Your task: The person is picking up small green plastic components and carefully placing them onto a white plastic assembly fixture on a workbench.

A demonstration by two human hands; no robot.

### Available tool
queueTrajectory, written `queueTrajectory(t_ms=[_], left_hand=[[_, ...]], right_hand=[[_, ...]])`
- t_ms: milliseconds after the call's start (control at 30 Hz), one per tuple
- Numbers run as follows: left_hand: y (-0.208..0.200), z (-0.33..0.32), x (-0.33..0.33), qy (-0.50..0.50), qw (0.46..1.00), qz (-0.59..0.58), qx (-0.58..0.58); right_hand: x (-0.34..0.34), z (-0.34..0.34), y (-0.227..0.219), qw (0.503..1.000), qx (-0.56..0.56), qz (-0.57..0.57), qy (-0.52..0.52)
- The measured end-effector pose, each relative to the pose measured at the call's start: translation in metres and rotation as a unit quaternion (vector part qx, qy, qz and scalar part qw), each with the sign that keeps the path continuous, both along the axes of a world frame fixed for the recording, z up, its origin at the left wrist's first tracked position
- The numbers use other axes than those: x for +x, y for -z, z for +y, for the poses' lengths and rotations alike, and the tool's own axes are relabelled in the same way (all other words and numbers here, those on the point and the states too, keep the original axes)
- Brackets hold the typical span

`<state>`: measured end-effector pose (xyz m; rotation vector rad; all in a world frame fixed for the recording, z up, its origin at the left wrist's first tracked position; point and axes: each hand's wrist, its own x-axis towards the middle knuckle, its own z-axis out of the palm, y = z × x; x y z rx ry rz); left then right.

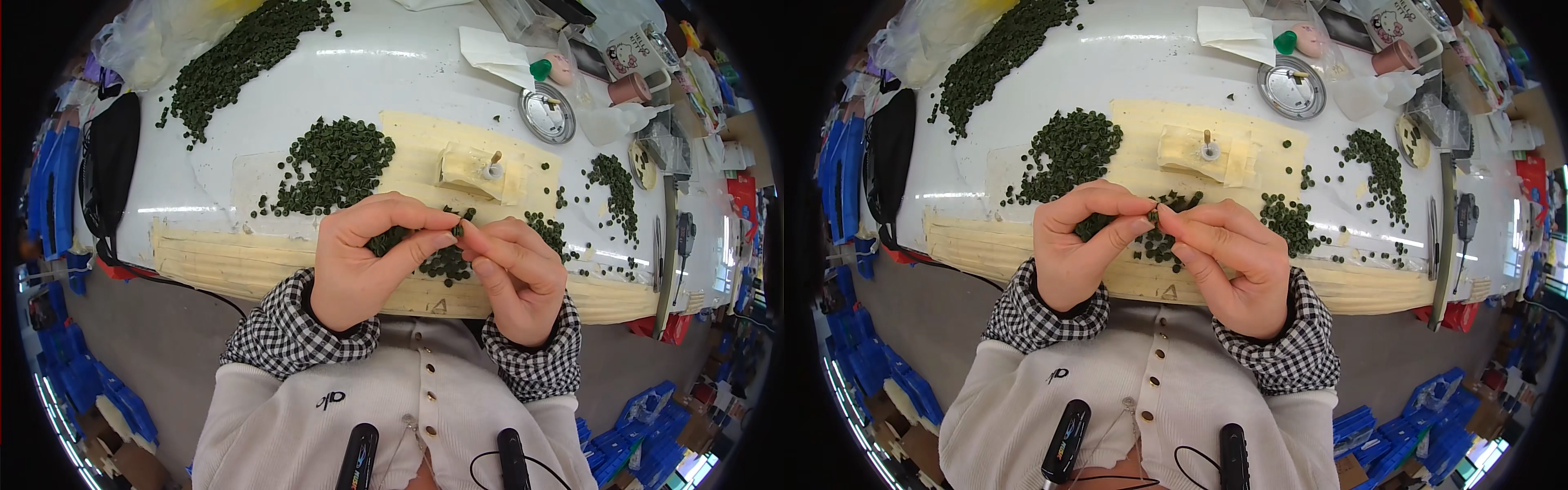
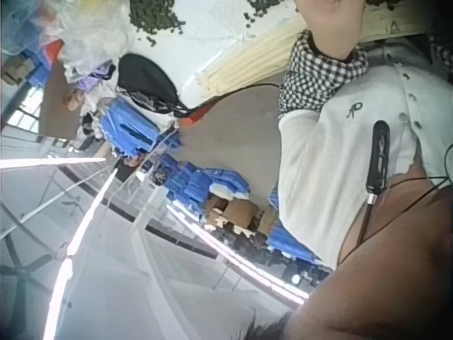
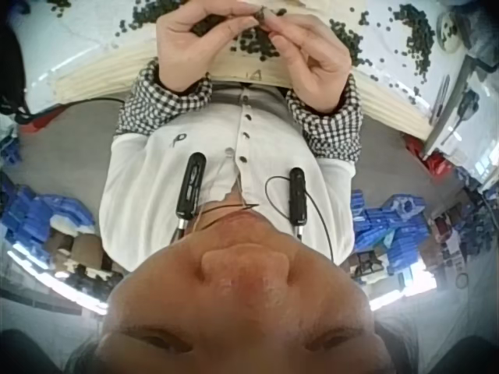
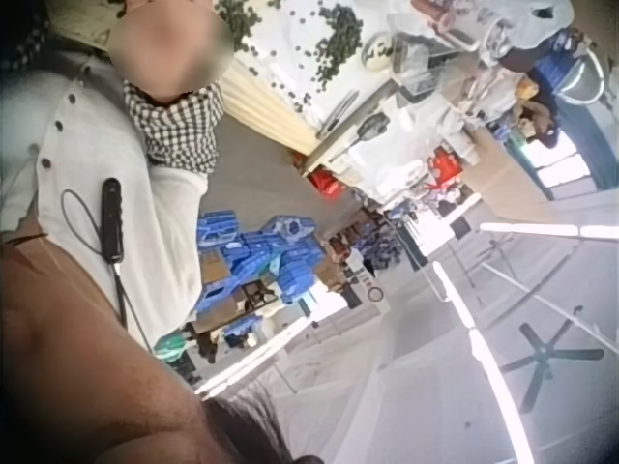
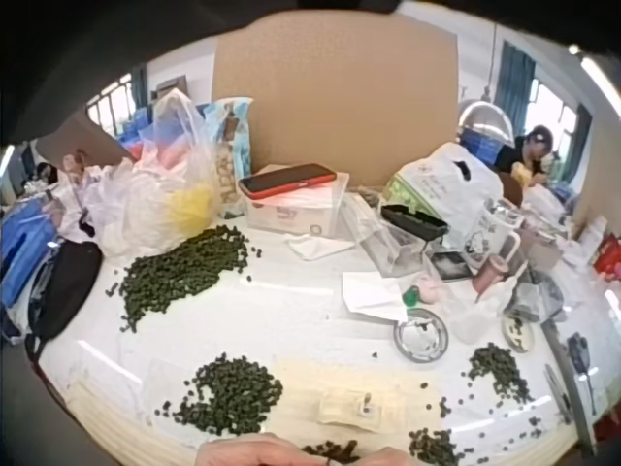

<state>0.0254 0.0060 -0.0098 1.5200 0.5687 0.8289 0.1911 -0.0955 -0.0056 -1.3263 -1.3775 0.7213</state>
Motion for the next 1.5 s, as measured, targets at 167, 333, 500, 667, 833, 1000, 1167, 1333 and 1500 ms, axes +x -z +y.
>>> queueTrajectory(t_ms=[167,333,500,667,833,1000,1167,1333,1500], left_hand=[[-0.0009,0.0009,-0.0007,0.007,1.000,0.007,-0.001],[-0.0025,-0.0008,-0.0004,0.002,1.000,0.010,-0.023],[0.0015,-0.0002,-0.0019,0.012,0.999,0.011,-0.040],[0.0026,0.0001,-0.0014,0.009,1.000,-0.001,-0.013],[0.0011,0.0003,-0.0008,0.006,1.000,0.000,0.004],[0.0018,0.0009,0.0003,0.008,1.000,-0.012,0.011],[0.0021,0.0010,0.0003,0.012,1.000,-0.007,0.010],[0.0012,0.0016,-0.0006,0.014,1.000,-0.004,0.009],[0.0014,0.0012,-0.0007,0.012,1.000,-0.003,0.004]], right_hand=[[-0.0001,0.0003,-0.0002,1.000,0.003,-0.001,0.004],[0.0001,-0.0001,0.0006,1.000,0.009,-0.002,0.003],[0.0008,-0.0002,-0.0001,1.000,0.010,-0.004,0.000],[-0.0002,0.0002,0.0000,1.000,0.009,-0.002,0.004],[0.0002,-0.0002,0.0008,1.000,0.010,0.002,0.005],[0.0008,-0.0006,0.0013,1.000,0.013,-0.001,0.005],[0.0007,-0.0009,0.0014,1.000,0.011,0.005,0.008],[0.0005,-0.0003,0.0022,1.000,0.015,0.002,0.007],[-0.0004,-0.0002,0.0017,1.000,0.014,0.006,0.012]])
